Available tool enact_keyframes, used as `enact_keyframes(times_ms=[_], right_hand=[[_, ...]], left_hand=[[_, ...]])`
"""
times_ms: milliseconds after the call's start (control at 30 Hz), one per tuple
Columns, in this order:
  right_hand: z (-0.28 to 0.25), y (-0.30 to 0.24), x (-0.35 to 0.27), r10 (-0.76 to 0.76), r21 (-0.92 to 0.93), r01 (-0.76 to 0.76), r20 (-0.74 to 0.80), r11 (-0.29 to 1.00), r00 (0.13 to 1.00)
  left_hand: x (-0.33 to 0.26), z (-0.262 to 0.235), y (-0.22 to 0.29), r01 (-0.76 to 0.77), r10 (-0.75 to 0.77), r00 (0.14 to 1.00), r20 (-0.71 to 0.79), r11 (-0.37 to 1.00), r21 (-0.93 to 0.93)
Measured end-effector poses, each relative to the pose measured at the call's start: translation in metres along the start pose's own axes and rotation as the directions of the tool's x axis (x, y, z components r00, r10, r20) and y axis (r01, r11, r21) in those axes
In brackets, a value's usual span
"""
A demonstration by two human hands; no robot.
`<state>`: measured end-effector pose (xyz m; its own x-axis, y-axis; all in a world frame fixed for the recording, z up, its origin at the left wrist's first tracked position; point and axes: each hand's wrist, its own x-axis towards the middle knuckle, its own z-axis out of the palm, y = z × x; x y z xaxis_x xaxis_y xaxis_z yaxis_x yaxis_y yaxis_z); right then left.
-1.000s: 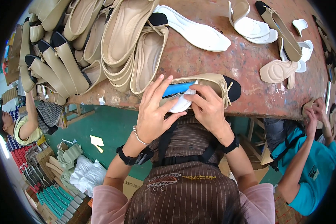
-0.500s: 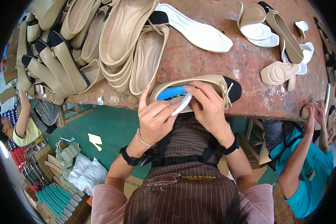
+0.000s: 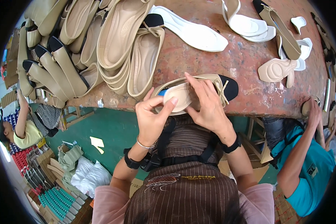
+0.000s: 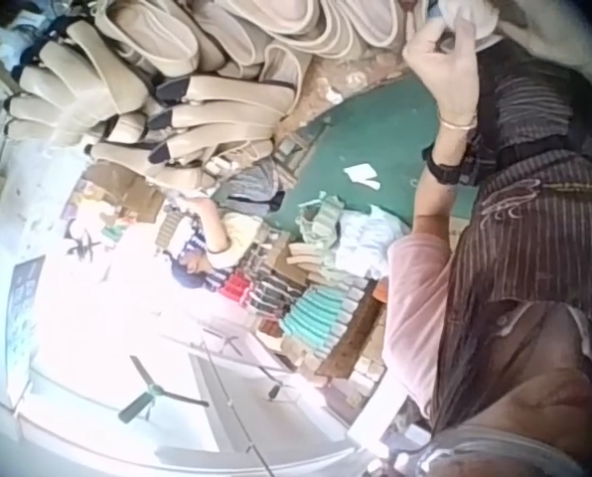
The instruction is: Assembling shoe components by inserting insoles and inspecting the footwear.
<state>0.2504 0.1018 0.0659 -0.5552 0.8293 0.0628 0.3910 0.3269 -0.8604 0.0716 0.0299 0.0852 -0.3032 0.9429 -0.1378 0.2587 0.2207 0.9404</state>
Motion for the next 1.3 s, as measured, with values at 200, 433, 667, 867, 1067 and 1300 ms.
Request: enact_keyframes(times_ms=[200, 433, 667, 867, 1067, 1300], right_hand=[[0.011, 0.018, -0.006, -0.099, -0.004, 0.102, -0.275, 0.995, 0.956], [0.005, 0.008, -0.018, 0.069, -0.062, -0.095, -0.333, 0.994, 0.94], [0.003, 0.006, -0.024, 0.073, -0.072, -0.106, -0.365, 0.992, 0.928], [-0.004, -0.005, -0.025, 0.168, 0.01, -0.181, -0.424, 0.983, 0.89], [0.0, 0.008, -0.029, 0.265, 0.075, -0.263, -0.485, 0.962, 0.833], [-0.004, 0.019, -0.036, 0.25, 0.073, -0.248, -0.507, 0.966, 0.825]], left_hand=[[0.001, -0.007, 0.016, -0.474, 0.291, 0.859, 0.421, 0.764, 0.438], [-0.01, 0.035, -0.001, -0.616, 0.184, 0.779, 0.6, 0.407, 0.674], [-0.007, 0.044, -0.008, -0.612, 0.246, 0.787, 0.565, 0.424, 0.668], [-0.007, 0.041, -0.008, -0.587, 0.231, 0.805, 0.546, 0.438, 0.68], [-0.004, 0.04, -0.008, -0.574, 0.212, 0.81, 0.547, 0.476, 0.666], [-0.004, 0.04, -0.006, -0.583, 0.211, 0.803, 0.557, 0.468, 0.664]])
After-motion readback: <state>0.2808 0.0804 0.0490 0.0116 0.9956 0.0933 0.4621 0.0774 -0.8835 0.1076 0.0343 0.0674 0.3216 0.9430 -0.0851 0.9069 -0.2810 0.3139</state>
